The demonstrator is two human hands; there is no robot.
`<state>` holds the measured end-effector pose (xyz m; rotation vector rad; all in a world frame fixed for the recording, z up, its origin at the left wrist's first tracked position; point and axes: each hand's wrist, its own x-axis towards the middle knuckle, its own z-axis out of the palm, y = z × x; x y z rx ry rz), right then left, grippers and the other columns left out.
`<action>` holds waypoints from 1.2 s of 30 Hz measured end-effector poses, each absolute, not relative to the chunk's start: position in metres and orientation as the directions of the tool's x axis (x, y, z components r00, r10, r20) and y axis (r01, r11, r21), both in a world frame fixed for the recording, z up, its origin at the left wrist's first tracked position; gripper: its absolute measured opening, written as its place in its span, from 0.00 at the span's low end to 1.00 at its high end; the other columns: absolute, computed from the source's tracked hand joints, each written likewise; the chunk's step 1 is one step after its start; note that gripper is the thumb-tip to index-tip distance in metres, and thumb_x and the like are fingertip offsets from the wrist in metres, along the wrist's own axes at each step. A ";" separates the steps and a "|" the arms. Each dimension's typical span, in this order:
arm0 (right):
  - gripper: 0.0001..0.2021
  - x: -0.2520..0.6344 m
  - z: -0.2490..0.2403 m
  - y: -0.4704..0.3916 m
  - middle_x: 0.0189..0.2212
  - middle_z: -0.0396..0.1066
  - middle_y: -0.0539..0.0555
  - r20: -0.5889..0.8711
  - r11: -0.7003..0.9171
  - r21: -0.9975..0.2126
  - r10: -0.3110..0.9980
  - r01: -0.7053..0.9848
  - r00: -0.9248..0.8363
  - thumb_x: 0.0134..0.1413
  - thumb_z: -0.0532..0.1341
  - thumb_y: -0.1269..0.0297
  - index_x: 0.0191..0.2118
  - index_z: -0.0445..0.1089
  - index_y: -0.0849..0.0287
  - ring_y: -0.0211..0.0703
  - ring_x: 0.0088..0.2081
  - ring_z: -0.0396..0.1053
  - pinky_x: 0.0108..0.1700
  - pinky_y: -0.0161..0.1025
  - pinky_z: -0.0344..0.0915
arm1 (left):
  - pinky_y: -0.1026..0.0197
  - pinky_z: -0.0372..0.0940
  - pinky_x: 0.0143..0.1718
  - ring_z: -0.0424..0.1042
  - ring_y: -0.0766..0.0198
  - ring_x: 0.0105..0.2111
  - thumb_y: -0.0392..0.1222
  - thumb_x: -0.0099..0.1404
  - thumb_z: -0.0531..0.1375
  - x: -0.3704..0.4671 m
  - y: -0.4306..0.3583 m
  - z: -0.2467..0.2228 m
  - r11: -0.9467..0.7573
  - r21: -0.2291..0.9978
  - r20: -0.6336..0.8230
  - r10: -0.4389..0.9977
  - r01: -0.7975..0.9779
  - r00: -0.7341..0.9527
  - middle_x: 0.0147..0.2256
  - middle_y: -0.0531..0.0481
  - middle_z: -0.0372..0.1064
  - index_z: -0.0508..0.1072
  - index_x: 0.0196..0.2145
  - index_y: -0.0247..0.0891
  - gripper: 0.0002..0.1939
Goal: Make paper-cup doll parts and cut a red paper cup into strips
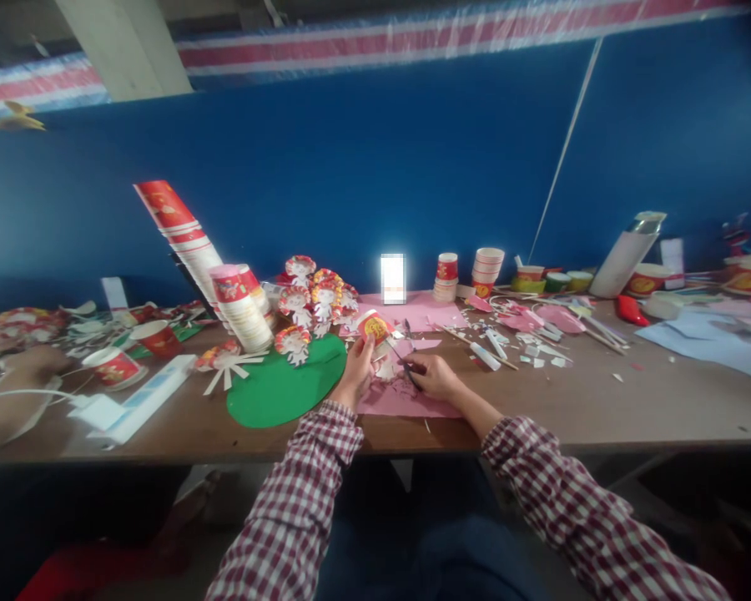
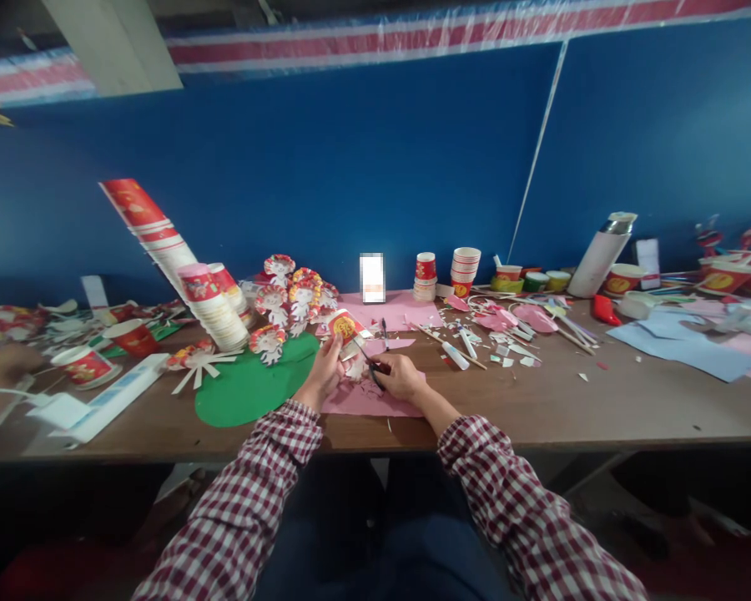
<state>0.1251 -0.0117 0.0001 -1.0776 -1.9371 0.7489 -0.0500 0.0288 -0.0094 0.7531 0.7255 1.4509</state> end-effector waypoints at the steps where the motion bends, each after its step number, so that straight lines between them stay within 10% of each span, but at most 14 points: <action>1: 0.16 0.125 0.000 -0.012 0.24 0.72 0.51 0.349 0.470 -0.780 0.875 0.413 -0.337 0.49 0.59 0.61 0.42 0.75 0.64 0.37 0.25 0.65 0.26 0.31 0.59 | 0.51 0.63 0.47 0.72 0.57 0.41 0.51 0.51 0.66 -0.050 0.028 -0.009 -0.018 0.814 0.022 1.000 -0.580 -0.001 0.39 0.44 0.73 0.71 0.37 0.38 0.19; 10: 0.18 0.124 0.004 -0.014 0.24 0.72 0.53 0.331 0.451 -0.755 0.889 0.476 -0.317 0.49 0.60 0.60 0.44 0.74 0.65 0.37 0.25 0.64 0.26 0.30 0.58 | 0.54 0.68 0.39 0.73 0.59 0.42 0.52 0.56 0.64 -0.046 0.021 -0.002 -0.132 0.883 0.117 0.991 -0.450 -0.061 0.53 0.44 0.65 0.45 0.62 0.58 0.42; 36: 0.15 0.128 -0.013 -0.004 0.27 0.74 0.51 0.358 0.454 -0.767 0.889 0.454 -0.286 0.51 0.60 0.59 0.43 0.73 0.61 0.38 0.26 0.67 0.29 0.32 0.62 | 0.53 0.71 0.39 0.72 0.54 0.45 0.55 0.58 0.61 -0.043 0.022 -0.009 -0.170 0.932 0.174 0.985 -0.320 -0.017 0.53 0.41 0.65 0.47 0.62 0.51 0.40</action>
